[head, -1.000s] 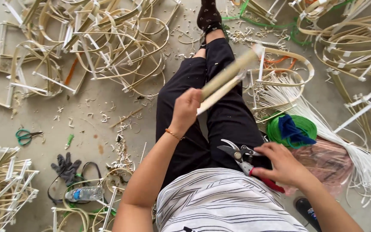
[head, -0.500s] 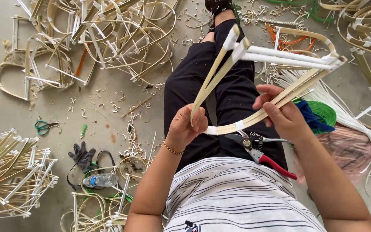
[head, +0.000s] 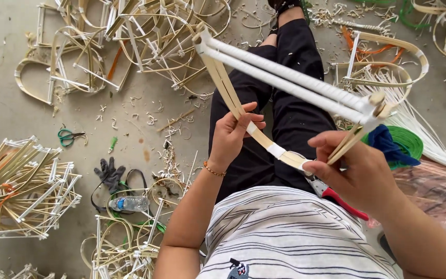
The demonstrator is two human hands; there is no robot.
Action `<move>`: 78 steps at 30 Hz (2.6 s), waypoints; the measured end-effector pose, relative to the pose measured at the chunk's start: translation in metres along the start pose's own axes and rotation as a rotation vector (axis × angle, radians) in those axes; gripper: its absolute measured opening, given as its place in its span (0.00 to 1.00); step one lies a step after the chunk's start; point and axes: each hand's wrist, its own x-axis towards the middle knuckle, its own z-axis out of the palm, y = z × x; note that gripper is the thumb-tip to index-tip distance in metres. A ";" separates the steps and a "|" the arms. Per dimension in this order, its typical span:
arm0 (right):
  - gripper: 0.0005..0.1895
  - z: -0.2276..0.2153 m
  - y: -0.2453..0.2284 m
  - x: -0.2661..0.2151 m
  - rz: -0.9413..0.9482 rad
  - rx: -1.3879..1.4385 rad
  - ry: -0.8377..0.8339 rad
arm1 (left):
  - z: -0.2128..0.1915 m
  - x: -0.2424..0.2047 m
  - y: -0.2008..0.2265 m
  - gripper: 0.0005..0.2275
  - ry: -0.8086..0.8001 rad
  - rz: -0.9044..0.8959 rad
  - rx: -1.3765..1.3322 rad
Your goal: Manually assemble and secure bamboo or wood frame components using plastic ties and cutting tools.
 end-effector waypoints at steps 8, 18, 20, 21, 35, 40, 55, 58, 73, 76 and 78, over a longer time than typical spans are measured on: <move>0.20 0.001 -0.003 -0.007 0.028 0.029 -0.013 | -0.005 -0.003 -0.007 0.16 -0.110 -0.024 -0.150; 0.18 0.022 0.017 -0.015 0.350 -0.030 -0.185 | -0.009 0.031 0.035 0.20 0.163 0.172 0.053; 0.18 0.024 0.018 -0.017 0.365 -0.032 -0.192 | -0.009 0.031 0.044 0.20 0.183 0.194 0.084; 0.18 0.026 0.019 -0.020 0.393 -0.028 -0.195 | -0.009 0.031 0.048 0.20 0.195 0.206 0.117; 0.25 0.033 0.048 -0.034 0.336 0.042 -0.209 | -0.016 0.035 0.033 0.13 0.180 0.170 0.011; 0.47 0.031 0.124 -0.086 0.032 -0.448 -0.185 | -0.046 0.044 0.032 0.12 0.159 0.235 0.226; 0.28 0.015 0.176 -0.126 0.903 0.235 -0.511 | 0.019 -0.013 0.020 0.12 -0.431 -0.369 -0.125; 0.37 0.017 0.139 -0.101 0.747 0.385 -0.551 | 0.031 -0.012 0.030 0.12 -0.473 -0.399 -0.070; 0.48 0.021 0.108 -0.078 0.448 0.194 -0.505 | 0.046 -0.007 0.019 0.10 -0.468 -0.377 0.305; 0.47 0.028 0.113 -0.078 0.442 0.210 -0.456 | 0.045 -0.005 0.007 0.10 -0.510 -0.394 0.257; 0.39 0.037 0.125 -0.082 0.523 0.192 -0.425 | 0.044 -0.001 -0.006 0.11 -0.514 -0.451 0.212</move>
